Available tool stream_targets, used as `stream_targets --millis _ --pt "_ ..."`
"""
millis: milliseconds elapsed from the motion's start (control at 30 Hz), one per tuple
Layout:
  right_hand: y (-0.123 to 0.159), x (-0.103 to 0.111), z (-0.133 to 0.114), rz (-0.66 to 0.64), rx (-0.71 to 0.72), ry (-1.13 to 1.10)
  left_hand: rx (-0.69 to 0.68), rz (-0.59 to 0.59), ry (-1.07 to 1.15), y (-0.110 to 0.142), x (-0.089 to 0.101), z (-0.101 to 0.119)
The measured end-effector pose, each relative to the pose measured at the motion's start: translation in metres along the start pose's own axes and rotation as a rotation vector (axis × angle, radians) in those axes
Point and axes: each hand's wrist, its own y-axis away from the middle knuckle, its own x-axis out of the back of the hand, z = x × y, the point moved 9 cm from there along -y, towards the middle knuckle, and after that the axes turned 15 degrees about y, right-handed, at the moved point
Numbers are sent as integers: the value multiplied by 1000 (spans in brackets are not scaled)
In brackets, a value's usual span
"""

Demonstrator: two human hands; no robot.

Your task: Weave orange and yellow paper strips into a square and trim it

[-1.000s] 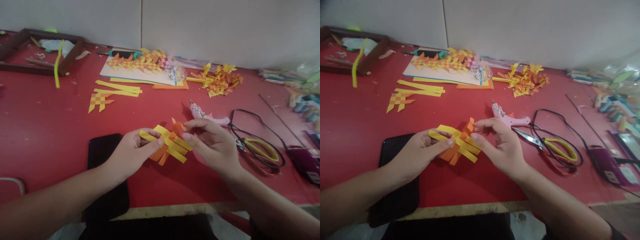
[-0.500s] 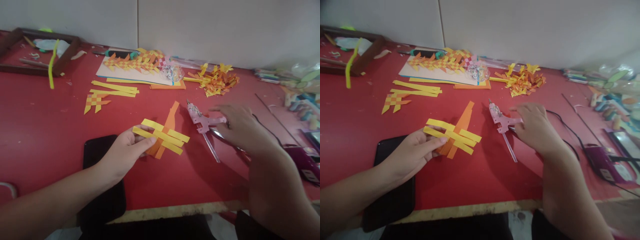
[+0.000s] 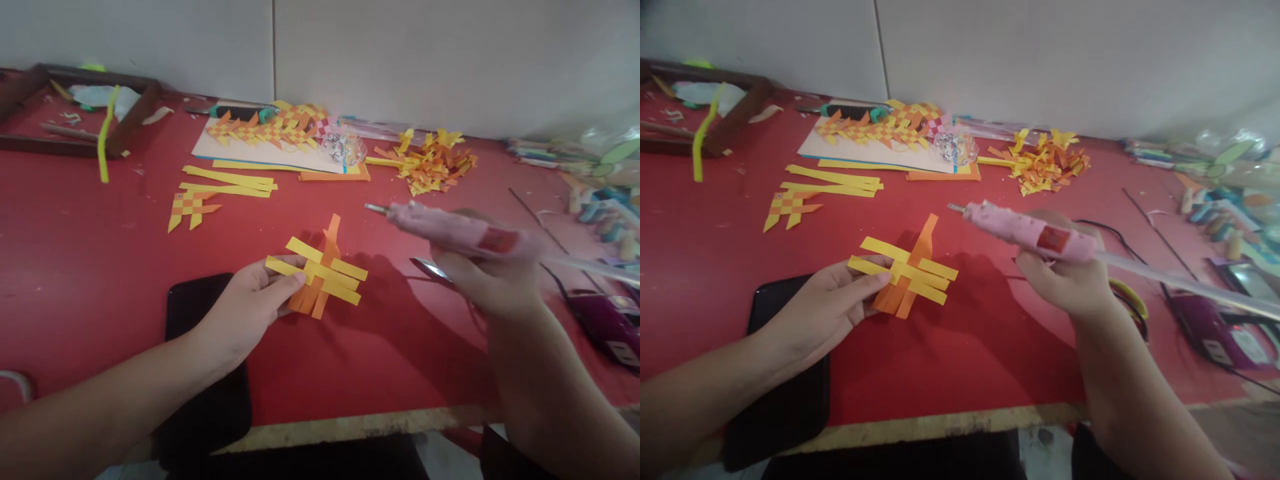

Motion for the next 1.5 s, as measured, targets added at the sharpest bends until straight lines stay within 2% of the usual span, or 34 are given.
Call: stream_targets --millis 67,133,233,333,567,1067,1500 --pt "1 3 -18 20 125 -175 -2 -17 -8 0 0 -1" --pt "3 -1 -31 -18 183 -247 -6 -32 -27 0 -1 -1" --pt "3 -12 -44 -78 214 -222 -12 -43 -49 0 -2 0" --pt "2 -15 -51 -61 244 -103 -17 -49 -49 0 -3 2" --pt "2 -16 -54 -68 287 -47 -22 -7 -68 1 2 1" --pt "4 -20 -55 -101 302 -40 -47 -83 -114 1 -4 0" --pt "3 -20 -54 -97 264 -36 -42 -82 -119 2 -7 2"
